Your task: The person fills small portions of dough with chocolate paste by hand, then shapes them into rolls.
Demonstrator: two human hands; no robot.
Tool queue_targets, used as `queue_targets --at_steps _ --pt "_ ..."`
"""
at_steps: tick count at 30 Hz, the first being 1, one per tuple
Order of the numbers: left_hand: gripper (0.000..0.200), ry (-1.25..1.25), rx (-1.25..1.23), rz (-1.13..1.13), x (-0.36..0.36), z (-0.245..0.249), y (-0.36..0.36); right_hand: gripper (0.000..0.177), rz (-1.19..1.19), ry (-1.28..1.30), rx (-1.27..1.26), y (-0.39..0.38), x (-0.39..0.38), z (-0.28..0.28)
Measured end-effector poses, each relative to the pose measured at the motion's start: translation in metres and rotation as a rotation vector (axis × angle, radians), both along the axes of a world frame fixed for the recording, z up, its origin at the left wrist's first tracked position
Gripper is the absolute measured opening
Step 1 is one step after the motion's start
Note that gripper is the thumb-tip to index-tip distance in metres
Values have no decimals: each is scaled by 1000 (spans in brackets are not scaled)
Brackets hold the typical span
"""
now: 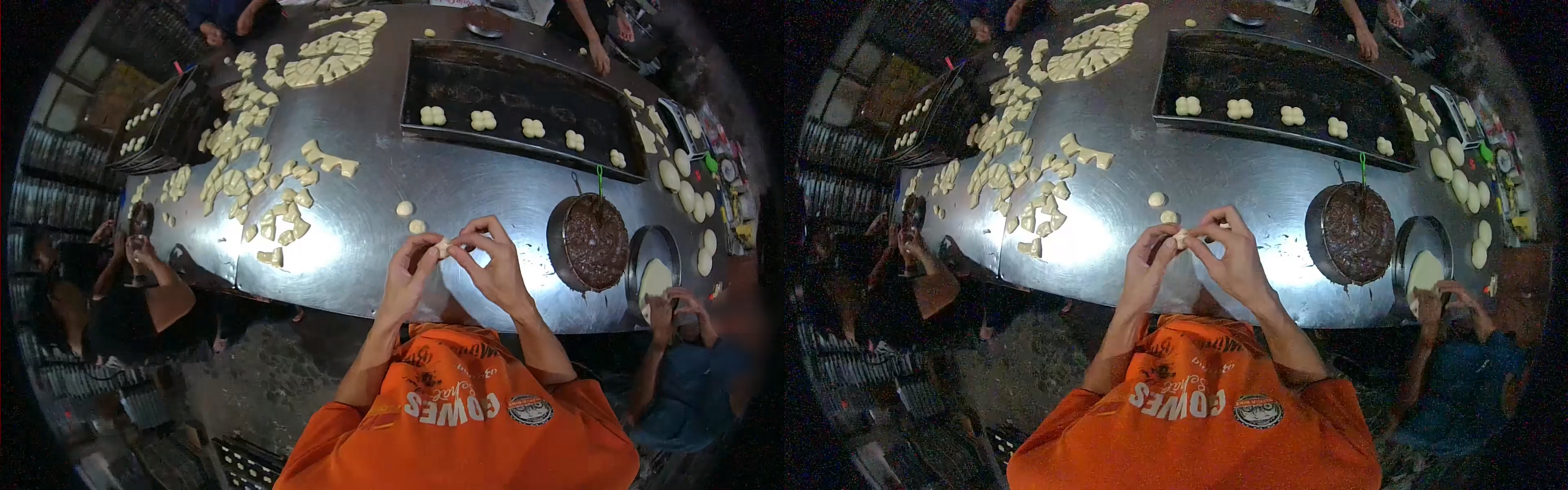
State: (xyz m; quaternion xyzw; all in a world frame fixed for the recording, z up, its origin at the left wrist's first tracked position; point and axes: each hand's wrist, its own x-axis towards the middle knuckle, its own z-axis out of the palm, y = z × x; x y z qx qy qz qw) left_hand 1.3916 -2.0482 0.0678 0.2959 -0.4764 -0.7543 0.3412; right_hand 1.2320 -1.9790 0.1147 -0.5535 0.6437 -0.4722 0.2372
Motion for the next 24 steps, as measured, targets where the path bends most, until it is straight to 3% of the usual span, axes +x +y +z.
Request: queue_targets --at_steps 3,6,7,8,9,10,11,13,15,17,20,23,24 --pt "24 23 -220 52 2 3 1 23 -62 -104 41 -4 8 7" --pt "28 -63 -160 21 9 -2 -3 27 60 -51 126 -9 10 -15" --pt "28 -60 -154 29 12 -4 -6 25 32 114 41 -15 13 -35" --pt "31 -159 -359 100 15 -7 -10 23 4 279 -42 -18 16 -60" --pt "34 -260 -562 168 17 -9 -12 23 10 282 -33 -16 17 -99" --pt "35 -206 -485 220 19 -9 -12 22 65 174 143 -13 18 -147" --pt "35 -204 -475 223 25 -10 -11 22 119 64 318 -11 25 -144" --pt "35 -197 -376 248 40 -11 -16 18 118 -20 290 24 33 -137" --pt "32 -222 -379 290 55 -5 -14 19 369 458 36 42 24 -143" --pt "29 -262 -354 341 68 -7 -12 17 336 479 28 31 22 -129" --pt "31 -280 -284 369 69 -11 -8 14 102 444 -4 -10 26 -131" --pt "33 -232 -208 371 67 -15 -8 16 340 236 212 -2 49 -153" --pt "34 -240 -211 373 67 -11 -7 22 447 520 149 11 54 -184"
